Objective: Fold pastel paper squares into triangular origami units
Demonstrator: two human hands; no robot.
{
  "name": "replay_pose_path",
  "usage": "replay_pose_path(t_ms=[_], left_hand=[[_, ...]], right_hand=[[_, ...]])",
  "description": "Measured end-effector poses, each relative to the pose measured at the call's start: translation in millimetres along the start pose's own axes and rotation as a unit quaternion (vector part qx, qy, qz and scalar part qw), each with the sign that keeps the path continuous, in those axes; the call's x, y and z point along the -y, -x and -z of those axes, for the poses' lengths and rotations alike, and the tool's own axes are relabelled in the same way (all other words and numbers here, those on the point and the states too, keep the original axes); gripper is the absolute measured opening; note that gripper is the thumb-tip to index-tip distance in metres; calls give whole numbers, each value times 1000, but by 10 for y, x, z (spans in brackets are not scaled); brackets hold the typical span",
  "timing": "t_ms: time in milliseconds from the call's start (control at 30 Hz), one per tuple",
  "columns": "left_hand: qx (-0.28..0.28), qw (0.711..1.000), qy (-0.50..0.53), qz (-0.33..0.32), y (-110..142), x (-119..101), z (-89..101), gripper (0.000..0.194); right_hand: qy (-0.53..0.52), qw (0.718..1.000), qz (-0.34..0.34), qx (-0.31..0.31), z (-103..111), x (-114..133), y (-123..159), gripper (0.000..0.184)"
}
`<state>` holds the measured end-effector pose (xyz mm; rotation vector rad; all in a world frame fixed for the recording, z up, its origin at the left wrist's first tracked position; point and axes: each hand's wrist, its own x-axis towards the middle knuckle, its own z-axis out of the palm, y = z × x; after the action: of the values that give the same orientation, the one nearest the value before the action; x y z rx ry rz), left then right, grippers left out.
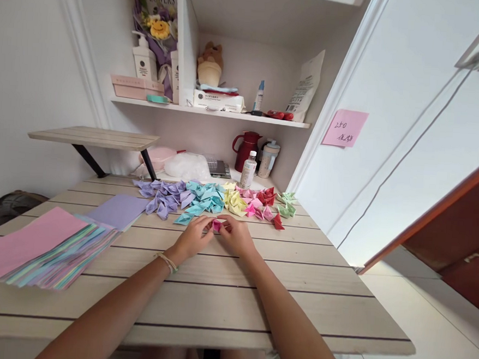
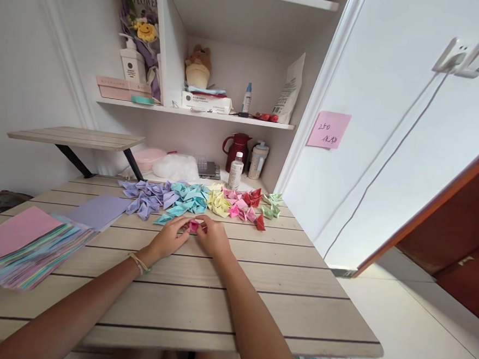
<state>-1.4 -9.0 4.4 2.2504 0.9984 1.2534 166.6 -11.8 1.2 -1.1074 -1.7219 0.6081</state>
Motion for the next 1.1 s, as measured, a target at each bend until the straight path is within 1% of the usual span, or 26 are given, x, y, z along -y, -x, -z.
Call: replay_pose_path(t_ms=[67, 133, 200, 267, 300, 367, 467, 533, 600, 667, 733, 800, 867, 933, 1100], left_hand=[[-11, 999, 43, 21, 7, -16, -23, 32], [-20, 987, 138, 75, 7, -24, -62, 35], [-23, 959, 244, 139, -1, -18, -102, 39], [-20, 929, 320, 185, -16, 5, -131, 39], [-20, 919, 341, 198, -24, 21, -139, 38], [-23, 912, 354, 207, -38, 63, -142, 39], [-35, 922, 332, 197, -49, 128, -126, 37], [-38, 934, 305, 180, -48, 153, -109, 33], [-16, 949, 275, 154, -44, 147, -86, 29], [17, 965, 234, 119, -38, 111, -56, 27], [41, 982, 169, 78, -32, 61, -24, 22], [50, 994, 90, 48, -28, 19, 3, 16], [53, 997, 28, 40, -26, 0, 21, 17], [46, 998, -6, 44, -26, 3, 26, 19], [30, 999, -9, 37, -32, 42, 20, 21]], right_hand=[[-3, 1000, 11, -13, -8, 21, 4, 21], [-44, 998, 8, -45, -26, 28, 2, 14], [-87, 993, -4, -82, -51, 21, -3, 9], [-114, 988, -20, -100, -74, 10, -8, 7], [-124, 987, -28, -101, -81, 5, -11, 7], [-145, 985, -41, -88, -79, 4, -19, 7], [-173, 982, -44, -56, -36, 19, -33, 11], [-155, 987, -36, -38, 5, 28, -41, 19], [-104, 994, -21, -24, 39, 31, -44, 24], [-39, 999, 2, -10, 59, 28, -42, 26], [18, 999, 32, 0, 66, 25, -38, 24], [64, 996, 58, 13, 68, 28, -33, 17], [96, 992, 73, 24, 73, 36, -29, 12], [114, 990, 71, 33, 85, 46, -27, 11], [140, 988, 43, 45, 128, 77, -22, 11]])
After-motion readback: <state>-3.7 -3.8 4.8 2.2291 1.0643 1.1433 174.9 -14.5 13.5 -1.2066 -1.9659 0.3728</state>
